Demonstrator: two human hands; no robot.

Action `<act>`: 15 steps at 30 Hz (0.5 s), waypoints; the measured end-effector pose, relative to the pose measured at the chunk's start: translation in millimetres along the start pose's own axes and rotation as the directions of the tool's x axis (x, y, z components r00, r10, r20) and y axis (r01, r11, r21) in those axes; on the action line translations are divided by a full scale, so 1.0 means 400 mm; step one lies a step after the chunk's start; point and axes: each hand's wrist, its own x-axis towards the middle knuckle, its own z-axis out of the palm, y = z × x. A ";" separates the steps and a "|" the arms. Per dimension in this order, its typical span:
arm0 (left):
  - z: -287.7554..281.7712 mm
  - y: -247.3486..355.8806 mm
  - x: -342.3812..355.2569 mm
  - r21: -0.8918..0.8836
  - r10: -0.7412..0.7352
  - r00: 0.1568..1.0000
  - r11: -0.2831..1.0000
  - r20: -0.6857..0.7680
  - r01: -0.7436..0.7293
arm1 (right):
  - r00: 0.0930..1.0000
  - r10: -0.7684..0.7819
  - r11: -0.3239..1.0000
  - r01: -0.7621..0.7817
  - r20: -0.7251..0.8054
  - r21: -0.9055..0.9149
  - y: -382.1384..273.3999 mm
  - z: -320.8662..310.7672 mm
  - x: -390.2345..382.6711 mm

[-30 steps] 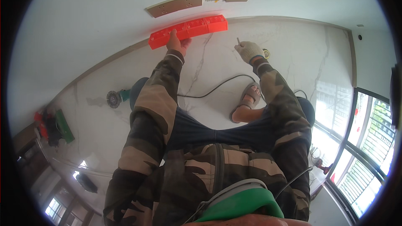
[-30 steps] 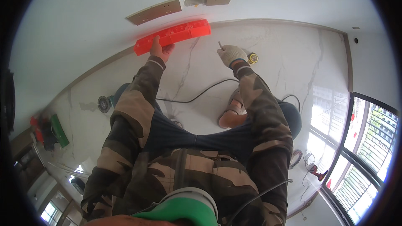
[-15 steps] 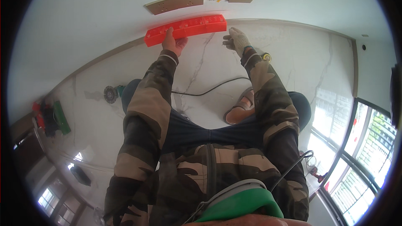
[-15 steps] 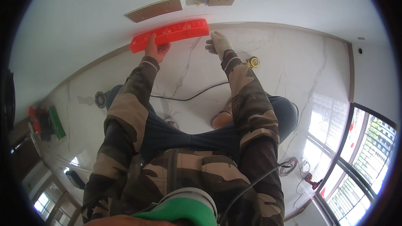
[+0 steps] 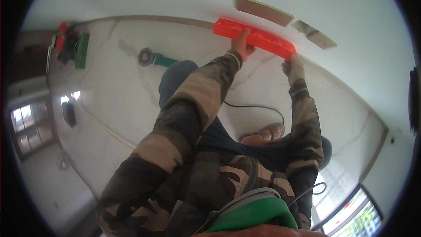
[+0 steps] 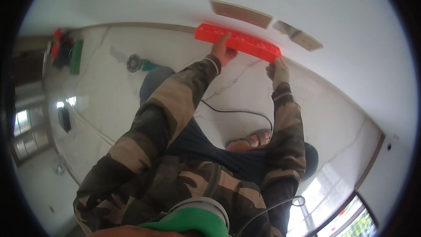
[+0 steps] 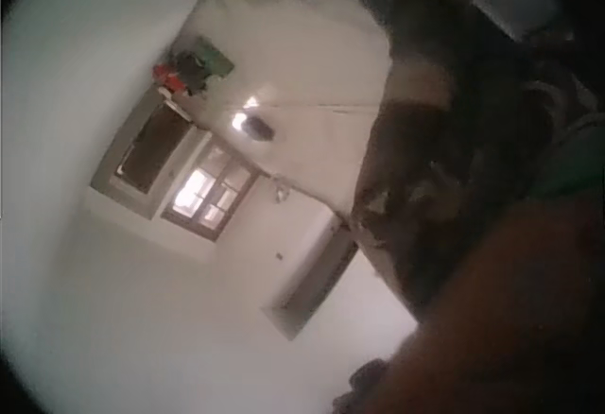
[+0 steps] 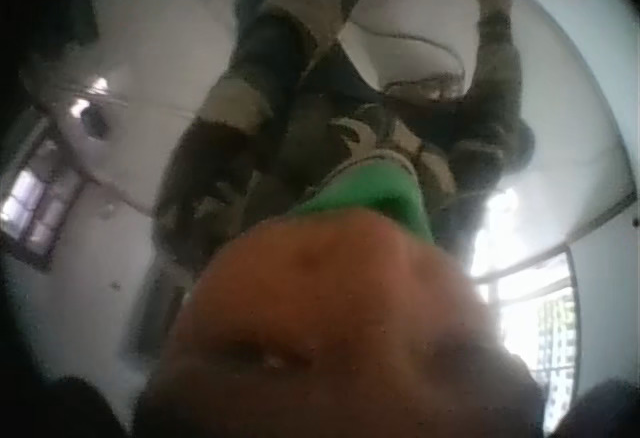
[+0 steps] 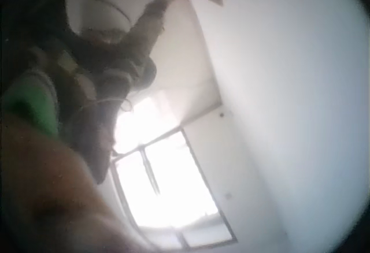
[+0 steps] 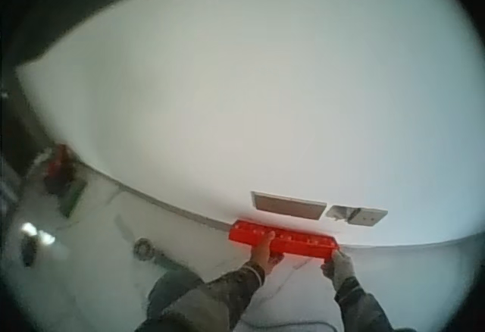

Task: The person is marking a wall for an electrical outlet and then using tools to prepare the site for installation.

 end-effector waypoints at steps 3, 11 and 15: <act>0.019 0.006 -0.016 -0.016 -0.005 1.000 1.000 -0.021 0.004 | 1.000 -0.002 0.999 0.002 0.012 0.047 -0.001 -0.014 0.011; 0.040 0.029 -0.025 -0.030 -0.099 0.987 0.994 0.127 0.103 | 0.998 -0.031 0.999 0.031 -0.050 -0.011 -0.014 -0.038 0.036; 0.023 0.021 -0.008 -0.074 -0.059 0.987 0.995 0.151 0.071 | 0.995 -0.089 0.995 0.087 -0.050 -0.038 -0.005 -0.037 0.035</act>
